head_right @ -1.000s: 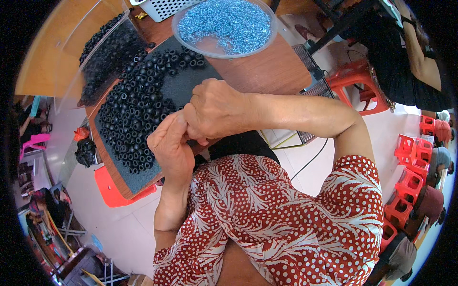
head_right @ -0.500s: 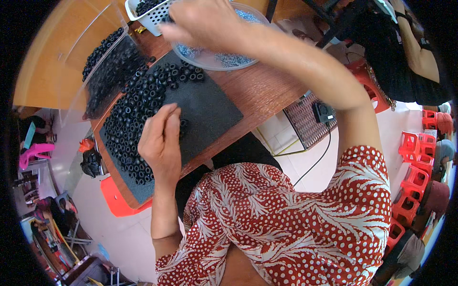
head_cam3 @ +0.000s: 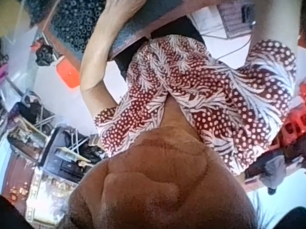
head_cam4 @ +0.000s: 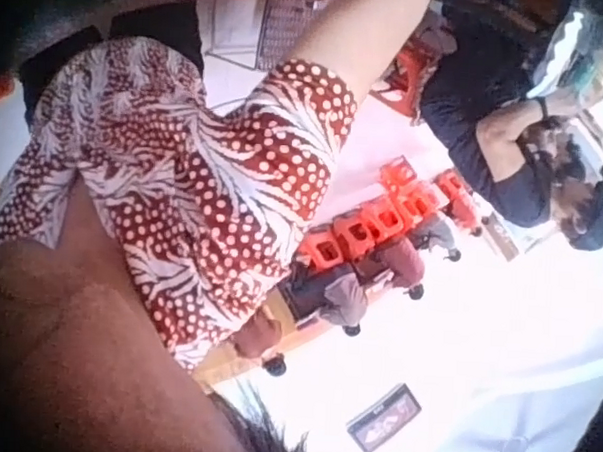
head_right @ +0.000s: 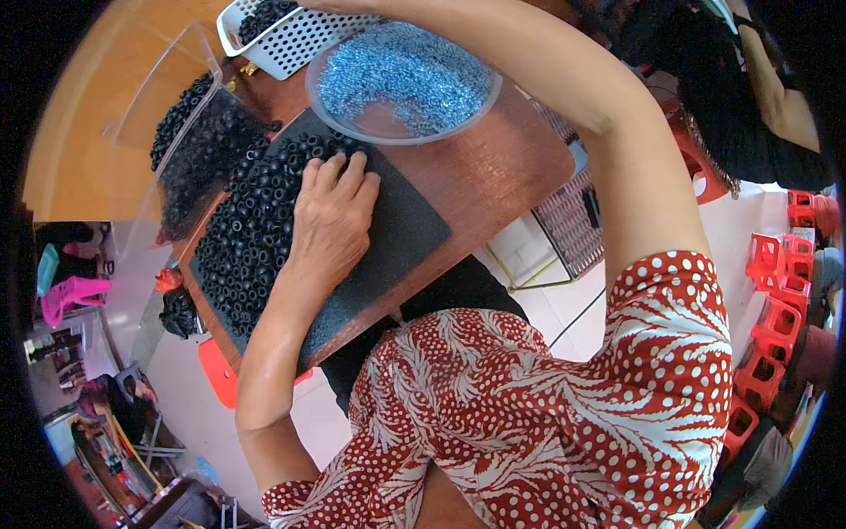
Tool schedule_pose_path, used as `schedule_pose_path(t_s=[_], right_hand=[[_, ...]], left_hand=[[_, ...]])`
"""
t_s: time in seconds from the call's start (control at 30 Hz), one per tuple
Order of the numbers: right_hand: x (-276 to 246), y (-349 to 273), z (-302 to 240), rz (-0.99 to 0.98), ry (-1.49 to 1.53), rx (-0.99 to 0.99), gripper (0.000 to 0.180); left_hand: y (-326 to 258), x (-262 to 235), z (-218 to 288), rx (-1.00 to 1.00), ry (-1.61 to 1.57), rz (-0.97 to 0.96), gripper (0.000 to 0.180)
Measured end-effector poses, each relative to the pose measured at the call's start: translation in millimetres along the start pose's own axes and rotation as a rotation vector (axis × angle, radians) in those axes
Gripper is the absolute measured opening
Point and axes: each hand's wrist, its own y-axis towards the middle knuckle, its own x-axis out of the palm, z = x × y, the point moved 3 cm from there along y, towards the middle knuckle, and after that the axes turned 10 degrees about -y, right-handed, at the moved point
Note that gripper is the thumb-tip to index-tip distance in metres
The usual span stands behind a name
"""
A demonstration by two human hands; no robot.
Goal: The person repeatedly picks up small black rings, takes blue beads from a bowl, and presses them into each ring.
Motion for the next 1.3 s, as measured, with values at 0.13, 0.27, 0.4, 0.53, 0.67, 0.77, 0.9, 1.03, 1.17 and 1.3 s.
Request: schedule_pose_path(t_s=[0.13, 0.27, 0.4, 0.53, 0.67, 0.77, 0.9, 1.03, 1.17, 1.3], right_hand=[[-25, -44, -14, 0.032, 0.038, -0.18, 0.02], [-50, -84, -13, 0.048, 0.09, -0.208, 0.017], [-67, -108, -20, 0.089, 0.059, -0.289, 0.02], [-34, -131, -5, -0.039, 0.139, -0.262, 0.013], [-15, -142, -15, -0.372, 0.116, -0.255, 0.012], [-6, -143, -23, -0.502, 0.029, -0.308, 0.011], [1, -141, -18, -0.476, 0.197, -0.248, 0.011], [-2, -134, -14, -0.425, 0.138, -0.227, 0.011], [3, -139, -16, -0.492, 0.107, -0.272, 0.008], [5, -137, -26, -0.418, 0.028, -0.423, 0.006]], left_hand=[[-17, -13, -1, -0.014, -0.044, -0.025, 0.018], [-28, -22, -3, -0.069, -0.116, 0.024, 0.025], [-25, -17, 1, -0.049, -0.153, 0.133, 0.022], [-15, -8, 6, -0.074, -0.061, 0.068, 0.012], [-14, -3, 4, -0.148, -0.032, 0.029, 0.014], [-14, -2, 5, -0.189, -0.012, -0.019, 0.011], [-13, 2, 8, -0.184, 0.001, -0.016, 0.009], [-19, 1, 9, -0.148, 0.034, -0.04, 0.007], [-19, -1, 7, -0.173, -0.004, -0.051, 0.009], [-15, -7, 9, -0.196, -0.051, -0.051, 0.013]])
